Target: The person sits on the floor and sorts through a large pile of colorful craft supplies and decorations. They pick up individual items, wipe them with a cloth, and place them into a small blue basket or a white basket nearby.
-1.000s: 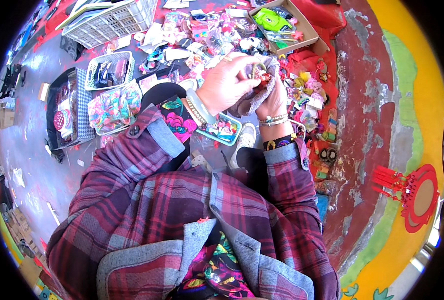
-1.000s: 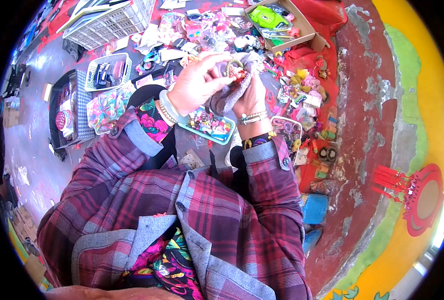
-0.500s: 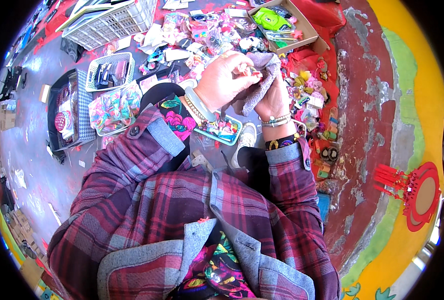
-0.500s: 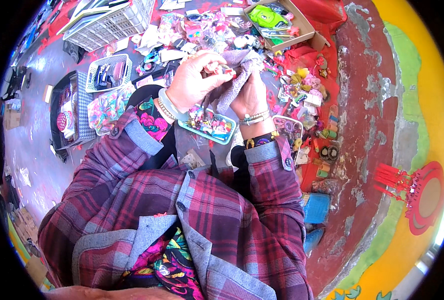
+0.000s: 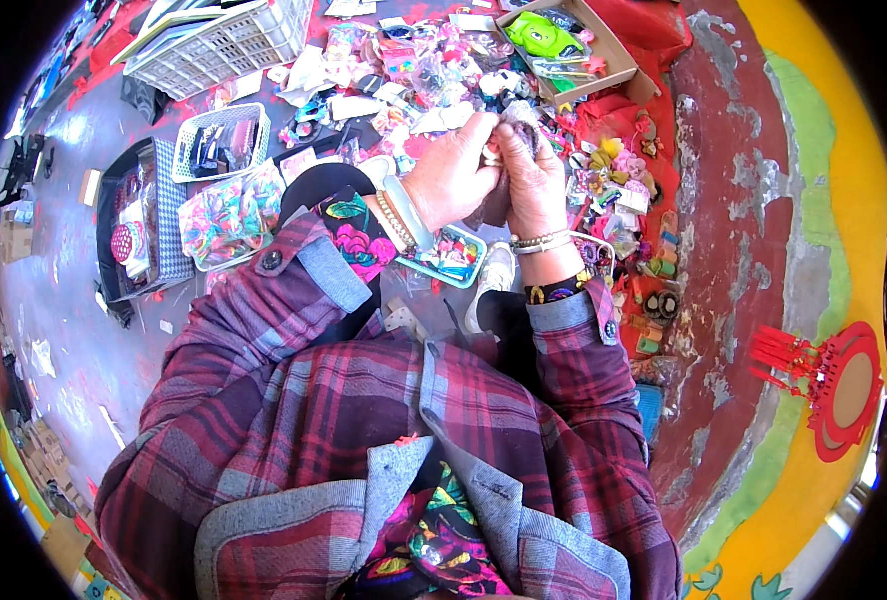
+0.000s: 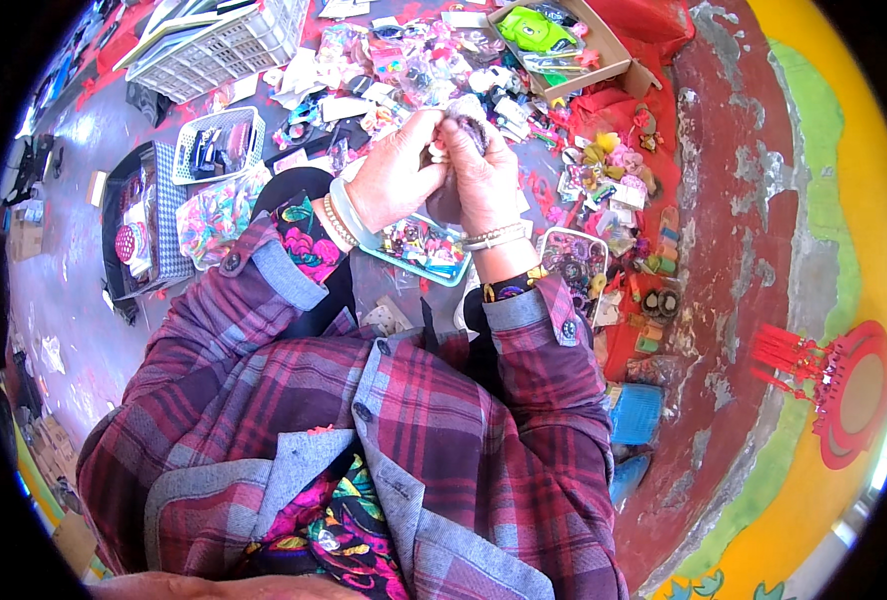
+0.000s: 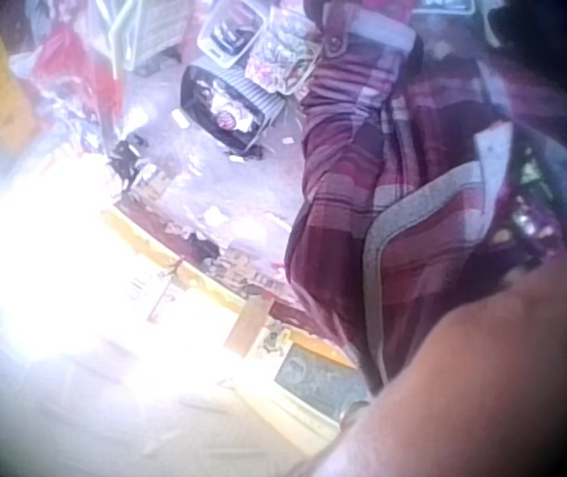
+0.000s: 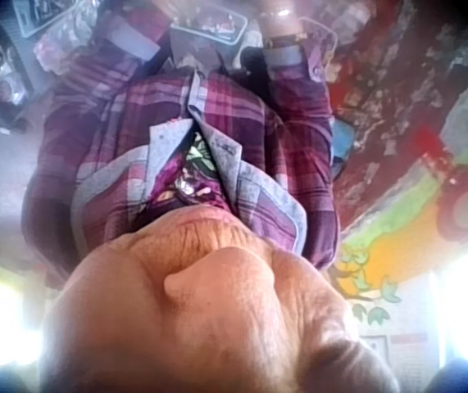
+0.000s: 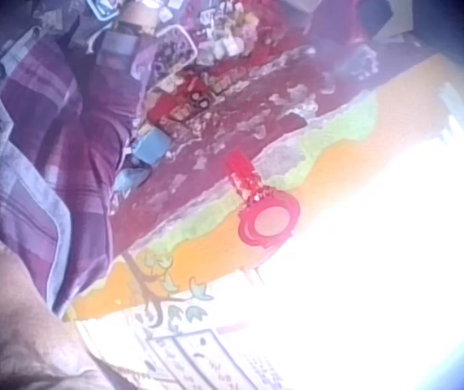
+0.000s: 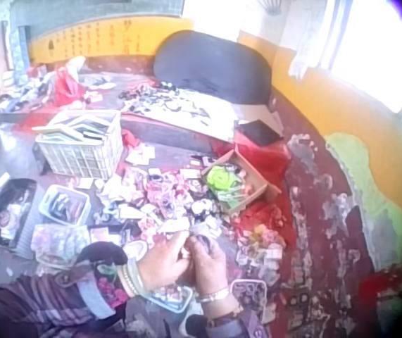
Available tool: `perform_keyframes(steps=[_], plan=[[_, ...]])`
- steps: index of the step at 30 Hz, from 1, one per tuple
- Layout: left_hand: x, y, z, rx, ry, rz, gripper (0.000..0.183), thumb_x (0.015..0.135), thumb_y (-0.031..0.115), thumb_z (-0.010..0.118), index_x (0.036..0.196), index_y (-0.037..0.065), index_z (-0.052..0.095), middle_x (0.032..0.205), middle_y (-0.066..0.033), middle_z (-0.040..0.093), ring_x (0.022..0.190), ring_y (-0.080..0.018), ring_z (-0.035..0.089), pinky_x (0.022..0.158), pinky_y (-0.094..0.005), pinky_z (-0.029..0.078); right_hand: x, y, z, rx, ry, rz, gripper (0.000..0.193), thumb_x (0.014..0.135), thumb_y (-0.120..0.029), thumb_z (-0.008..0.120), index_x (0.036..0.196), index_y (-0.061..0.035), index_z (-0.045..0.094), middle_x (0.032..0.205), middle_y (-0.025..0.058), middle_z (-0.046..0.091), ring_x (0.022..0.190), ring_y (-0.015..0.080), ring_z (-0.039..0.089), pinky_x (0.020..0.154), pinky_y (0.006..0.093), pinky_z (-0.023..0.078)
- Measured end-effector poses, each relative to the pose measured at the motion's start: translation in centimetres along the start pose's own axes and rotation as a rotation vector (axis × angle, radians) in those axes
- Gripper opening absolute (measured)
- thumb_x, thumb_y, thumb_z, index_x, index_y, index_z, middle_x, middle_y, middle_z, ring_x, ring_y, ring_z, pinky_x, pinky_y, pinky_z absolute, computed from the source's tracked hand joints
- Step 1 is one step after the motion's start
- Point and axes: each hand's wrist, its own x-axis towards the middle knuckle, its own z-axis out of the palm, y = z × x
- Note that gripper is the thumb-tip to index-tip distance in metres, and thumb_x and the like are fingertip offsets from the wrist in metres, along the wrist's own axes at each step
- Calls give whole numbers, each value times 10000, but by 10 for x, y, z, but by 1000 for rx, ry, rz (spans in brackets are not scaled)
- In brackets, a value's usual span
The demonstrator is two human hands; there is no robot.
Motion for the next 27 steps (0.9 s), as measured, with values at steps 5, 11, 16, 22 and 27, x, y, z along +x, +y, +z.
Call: perform_keyframes(steps=[5,11,16,22,27], plan=[[-1,-7,9,-164,29,3,257,730,73,527,966,36,435,780,-157,556,743,-325,559,631,-351,440,9,6,-12,78,103,117,281,849,-302,472,867,-31,545,757,44,563,669,130,538,625,265,443],[2,-24,-2,-110,13,-142,297,757,-22,483,1051,0,456,785,-59,543,698,-109,521,631,-232,431,7,-24,-11,173,-86,156,443,889,-357,313,1063,17,476,970,105,545,873,183,528,789,302,419],[-1,-9,12,21,-30,79,251,730,-25,444,976,-8,487,791,-161,541,708,-259,538,647,-327,428,-5,2,6,-440,-54,-153,435,874,-346,403,1123,9,437,976,50,507,898,102,452,792,216,360],[3,-7,8,-41,4,-39,210,759,21,472,964,-23,490,813,-162,532,752,-259,539,692,-311,425,0,-8,-9,-135,30,92,325,866,-250,438,1085,-12,462,970,73,533,872,156,512,757,248,401],[11,-13,-10,-1180,20,-391,188,836,36,446,1020,15,474,955,-75,548,879,-159,539,767,-255,437,12,-21,-26,45,37,71,255,832,-84,413,1083,-59,453,939,61,529,796,149,519,699,279,435]])
